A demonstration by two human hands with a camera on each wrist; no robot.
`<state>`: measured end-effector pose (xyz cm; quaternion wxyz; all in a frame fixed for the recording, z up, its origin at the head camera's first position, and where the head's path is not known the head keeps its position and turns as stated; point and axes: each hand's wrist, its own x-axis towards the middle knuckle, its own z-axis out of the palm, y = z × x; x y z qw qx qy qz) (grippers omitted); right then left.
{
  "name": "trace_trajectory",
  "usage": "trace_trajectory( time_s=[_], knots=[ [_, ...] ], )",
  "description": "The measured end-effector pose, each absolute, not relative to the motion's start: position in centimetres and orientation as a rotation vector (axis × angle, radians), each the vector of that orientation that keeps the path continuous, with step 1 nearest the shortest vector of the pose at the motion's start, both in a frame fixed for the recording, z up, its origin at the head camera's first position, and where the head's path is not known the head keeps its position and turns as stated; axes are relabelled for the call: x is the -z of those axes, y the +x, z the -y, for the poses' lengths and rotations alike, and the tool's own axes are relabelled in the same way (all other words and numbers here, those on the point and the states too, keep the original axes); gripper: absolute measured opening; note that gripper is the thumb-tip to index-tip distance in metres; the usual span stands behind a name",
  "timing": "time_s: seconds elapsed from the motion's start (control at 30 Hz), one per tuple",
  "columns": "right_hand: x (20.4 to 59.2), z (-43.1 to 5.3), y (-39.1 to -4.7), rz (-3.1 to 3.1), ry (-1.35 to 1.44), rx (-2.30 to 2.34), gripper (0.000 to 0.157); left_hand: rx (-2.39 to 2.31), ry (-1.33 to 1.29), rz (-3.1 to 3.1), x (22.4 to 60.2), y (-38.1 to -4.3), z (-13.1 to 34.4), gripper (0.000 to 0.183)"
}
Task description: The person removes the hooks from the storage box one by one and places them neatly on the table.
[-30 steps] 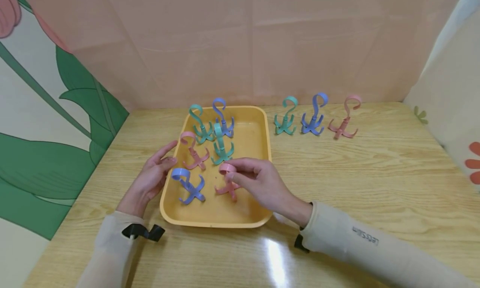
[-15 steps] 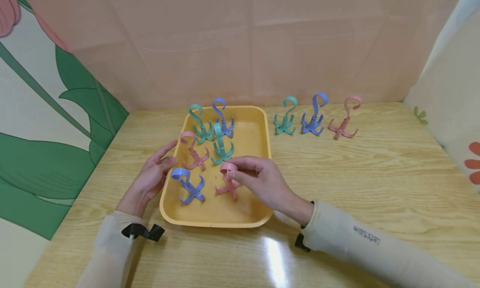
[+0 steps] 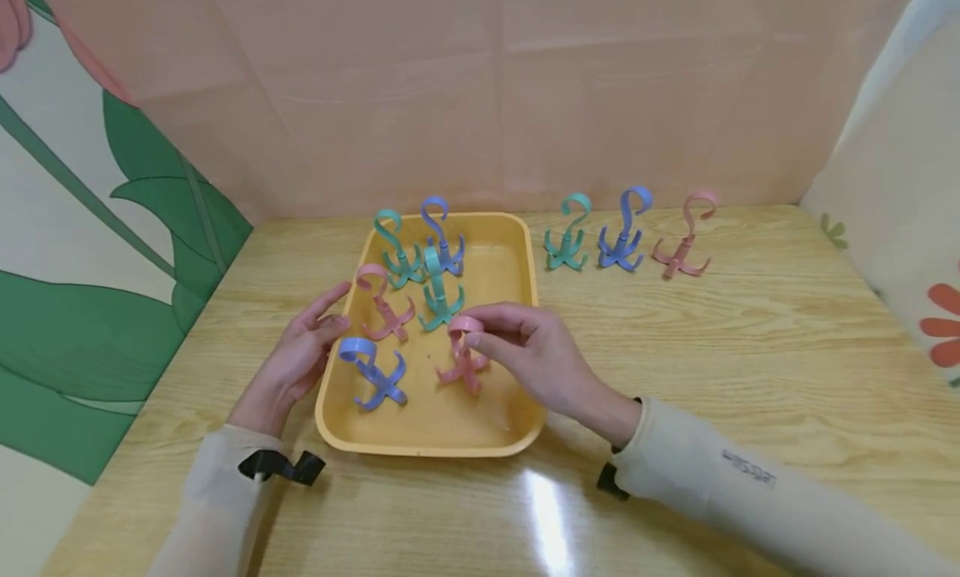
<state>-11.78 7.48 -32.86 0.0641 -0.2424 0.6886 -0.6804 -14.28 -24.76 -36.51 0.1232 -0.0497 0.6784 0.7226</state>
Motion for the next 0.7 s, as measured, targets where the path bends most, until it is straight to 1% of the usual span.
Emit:
trace_trajectory(
  time_s=[0.7],
  knots=[
    [29.0, -10.8, -11.9, -2.211, -0.880, 2.097, 0.023, -2.138, -0.126, -1.936, 36.5, -14.2, 24.8, 0.061]
  ],
)
